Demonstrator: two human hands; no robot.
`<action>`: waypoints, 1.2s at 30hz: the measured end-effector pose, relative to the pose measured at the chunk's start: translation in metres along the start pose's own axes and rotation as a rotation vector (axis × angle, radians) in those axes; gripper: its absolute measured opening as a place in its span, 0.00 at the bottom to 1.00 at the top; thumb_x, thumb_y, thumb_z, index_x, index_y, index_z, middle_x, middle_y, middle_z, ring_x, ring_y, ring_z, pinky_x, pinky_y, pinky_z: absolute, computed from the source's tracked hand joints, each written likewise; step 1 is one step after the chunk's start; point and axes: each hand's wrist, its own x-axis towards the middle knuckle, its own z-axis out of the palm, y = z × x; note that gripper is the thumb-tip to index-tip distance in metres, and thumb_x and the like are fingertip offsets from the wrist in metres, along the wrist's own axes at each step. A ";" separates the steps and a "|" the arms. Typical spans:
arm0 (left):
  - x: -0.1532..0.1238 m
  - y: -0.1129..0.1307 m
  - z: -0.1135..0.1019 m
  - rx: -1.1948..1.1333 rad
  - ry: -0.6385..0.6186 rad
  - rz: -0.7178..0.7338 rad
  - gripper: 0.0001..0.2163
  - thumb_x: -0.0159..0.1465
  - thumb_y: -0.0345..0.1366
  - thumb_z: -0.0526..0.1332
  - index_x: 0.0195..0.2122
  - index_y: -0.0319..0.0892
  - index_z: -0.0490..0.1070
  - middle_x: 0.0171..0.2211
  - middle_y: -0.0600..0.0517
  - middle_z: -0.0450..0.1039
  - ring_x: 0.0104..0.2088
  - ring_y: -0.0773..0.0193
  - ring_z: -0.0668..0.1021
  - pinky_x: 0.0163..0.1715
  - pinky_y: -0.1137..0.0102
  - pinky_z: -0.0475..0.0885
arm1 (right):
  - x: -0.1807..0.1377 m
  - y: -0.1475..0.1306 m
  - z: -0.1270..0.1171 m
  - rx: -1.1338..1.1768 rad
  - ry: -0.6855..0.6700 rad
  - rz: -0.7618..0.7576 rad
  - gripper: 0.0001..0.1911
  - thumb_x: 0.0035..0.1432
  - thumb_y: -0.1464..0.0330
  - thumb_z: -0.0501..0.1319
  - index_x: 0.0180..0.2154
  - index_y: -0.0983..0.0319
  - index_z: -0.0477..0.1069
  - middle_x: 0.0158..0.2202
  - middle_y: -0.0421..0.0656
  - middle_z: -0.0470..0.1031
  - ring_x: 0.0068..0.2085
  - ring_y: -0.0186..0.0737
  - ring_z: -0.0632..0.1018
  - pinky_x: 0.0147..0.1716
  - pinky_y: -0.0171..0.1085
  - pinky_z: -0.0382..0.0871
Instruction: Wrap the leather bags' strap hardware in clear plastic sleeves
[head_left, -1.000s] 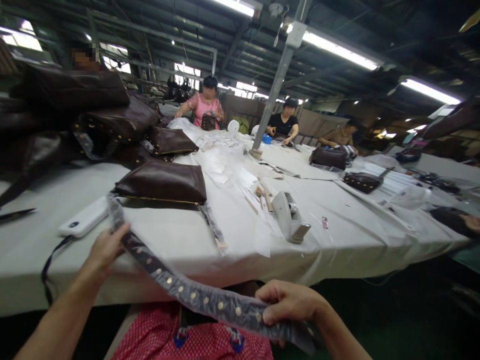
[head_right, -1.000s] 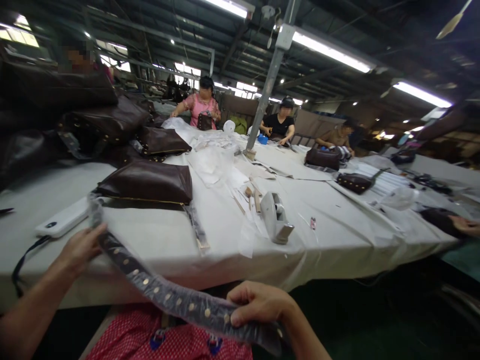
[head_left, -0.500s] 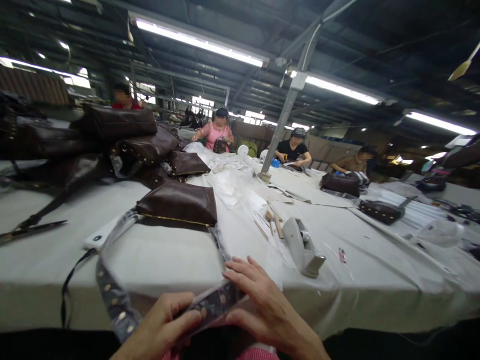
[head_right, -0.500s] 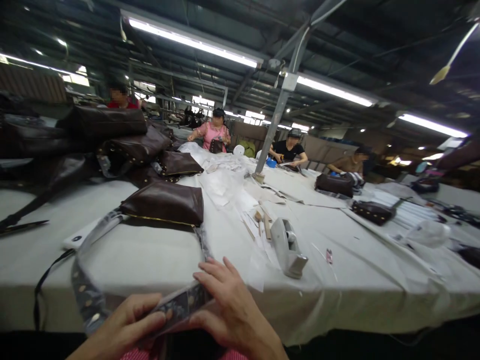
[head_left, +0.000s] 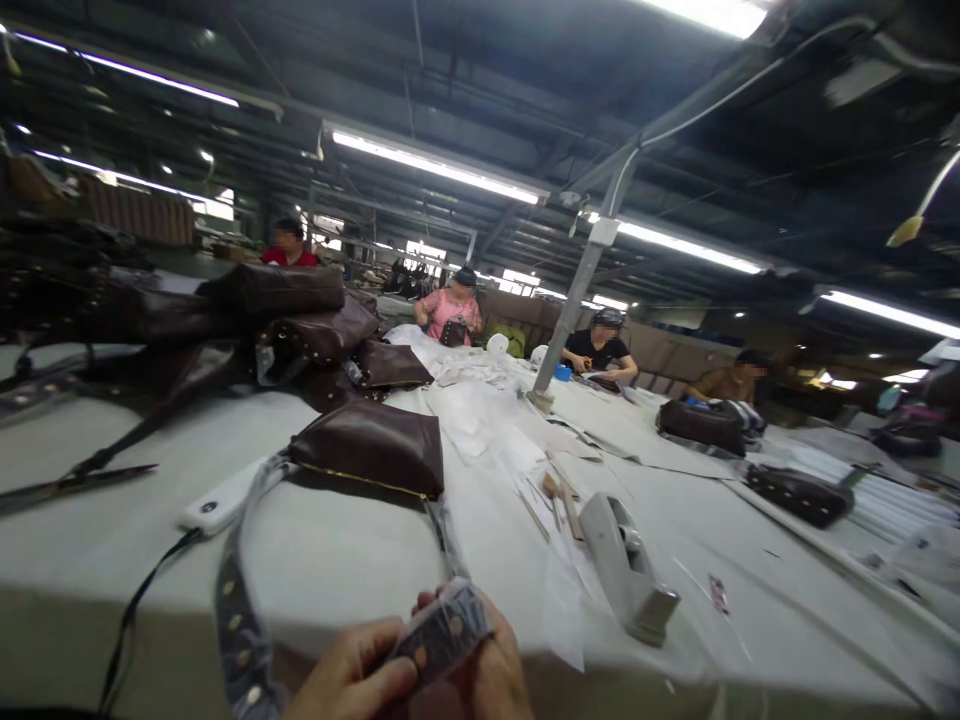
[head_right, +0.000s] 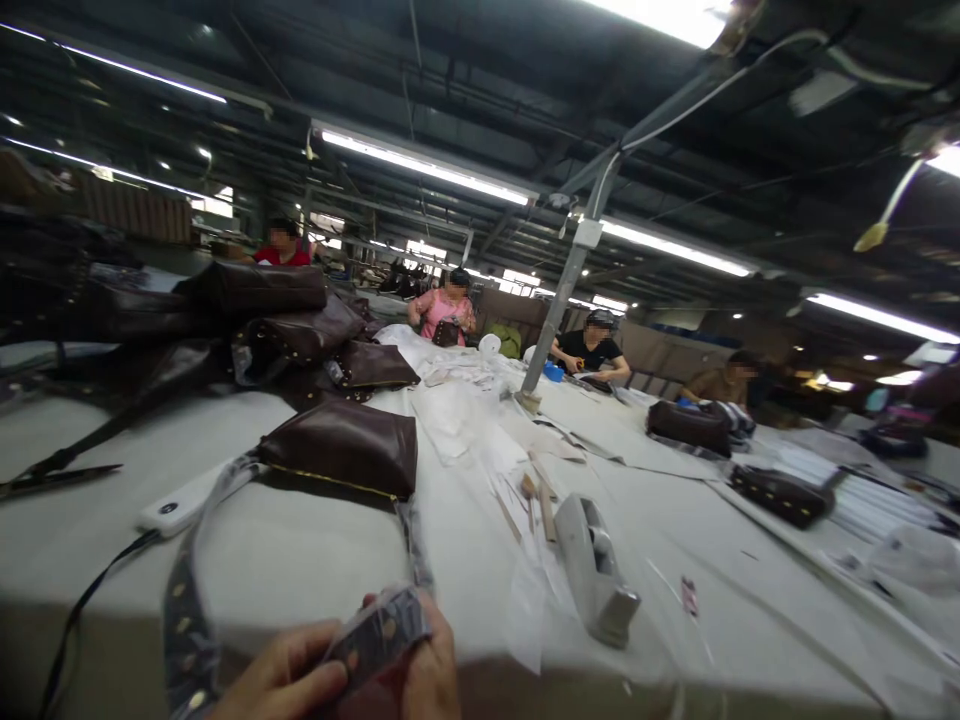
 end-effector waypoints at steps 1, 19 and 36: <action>0.003 -0.004 -0.002 0.000 0.047 -0.006 0.15 0.55 0.47 0.66 0.32 0.40 0.70 0.23 0.56 0.63 0.24 0.69 0.65 0.23 0.75 0.58 | -0.001 0.001 0.008 0.179 -0.003 0.103 0.19 0.43 0.56 0.70 0.34 0.62 0.76 0.35 0.46 0.81 0.38 0.47 0.81 0.37 0.41 0.75; 0.022 -0.006 -0.005 -0.328 0.232 -0.046 0.09 0.48 0.33 0.69 0.28 0.37 0.73 0.22 0.53 0.72 0.23 0.70 0.70 0.23 0.76 0.62 | -0.012 0.009 0.005 -0.231 0.111 -0.181 0.19 0.60 0.60 0.59 0.49 0.63 0.73 0.42 0.48 0.79 0.41 0.43 0.80 0.39 0.39 0.75; 0.024 0.010 0.003 -0.329 0.149 -0.119 0.14 0.55 0.38 0.66 0.37 0.40 0.64 0.22 0.56 0.71 0.21 0.70 0.72 0.21 0.77 0.63 | 0.012 -0.004 -0.034 -1.345 0.066 -1.432 0.13 0.65 0.74 0.52 0.41 0.62 0.75 0.33 0.44 0.80 0.33 0.40 0.75 0.34 0.39 0.62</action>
